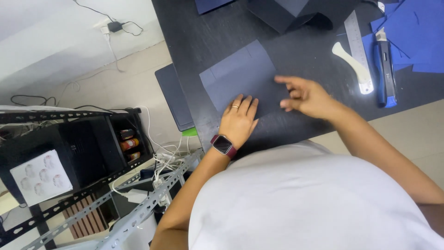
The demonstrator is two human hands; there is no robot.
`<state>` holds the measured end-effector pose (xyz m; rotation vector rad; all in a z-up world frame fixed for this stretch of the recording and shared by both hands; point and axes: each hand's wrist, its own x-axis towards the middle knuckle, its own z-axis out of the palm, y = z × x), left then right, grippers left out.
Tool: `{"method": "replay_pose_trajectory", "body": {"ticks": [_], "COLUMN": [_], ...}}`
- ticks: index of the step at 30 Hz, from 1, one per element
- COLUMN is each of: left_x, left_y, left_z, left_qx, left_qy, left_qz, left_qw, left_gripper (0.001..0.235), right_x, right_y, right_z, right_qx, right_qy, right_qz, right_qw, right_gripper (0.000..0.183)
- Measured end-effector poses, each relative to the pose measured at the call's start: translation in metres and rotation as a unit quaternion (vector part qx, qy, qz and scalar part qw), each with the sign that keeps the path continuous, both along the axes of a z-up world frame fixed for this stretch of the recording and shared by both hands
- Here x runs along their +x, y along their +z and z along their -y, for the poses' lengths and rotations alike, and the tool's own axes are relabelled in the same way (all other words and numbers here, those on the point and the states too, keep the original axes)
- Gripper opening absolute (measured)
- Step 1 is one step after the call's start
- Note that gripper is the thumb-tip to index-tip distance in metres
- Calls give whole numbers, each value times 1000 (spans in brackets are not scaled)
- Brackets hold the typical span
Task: Assembling a multi-layered decorative paper box by folding cardstock and gluing layers together.
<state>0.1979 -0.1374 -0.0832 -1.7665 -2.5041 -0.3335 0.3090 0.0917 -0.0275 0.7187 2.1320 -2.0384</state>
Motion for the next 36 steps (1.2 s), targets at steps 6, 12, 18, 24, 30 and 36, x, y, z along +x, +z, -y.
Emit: {"method": "replay_pose_trajectory", "body": {"ticks": [6,12,18,24,30,36], "left_x": [0,-4,-30,-101,-125,-131], "left_y": [-17,-7,58,29,-16,-22], "left_z": [0,-1,-16,-32,-38,-42], "left_qx": [42,43,-5,-74,-67,-56], "left_qy": [-18,-9,36,58,59,55], "left_qz": [-38,-25,183,520,656,677], "left_qw": [998,999,982,849,749,731], "left_gripper": [52,45,31,25,13,12], "right_x": [-11,-19,-52,-69,-72,-69], "right_y": [37,20,35,19,-2,-2], "right_z": [-3,-20,-37,-49,-54,-45], "right_qx": [356,438,321,301,286,193], "right_qy": [190,252,302,265,238,136], "right_qz": [9,-20,-19,131,135,22], "right_qw": [915,863,897,907,918,971], "right_gripper": [43,24,18,32,34,34]}}
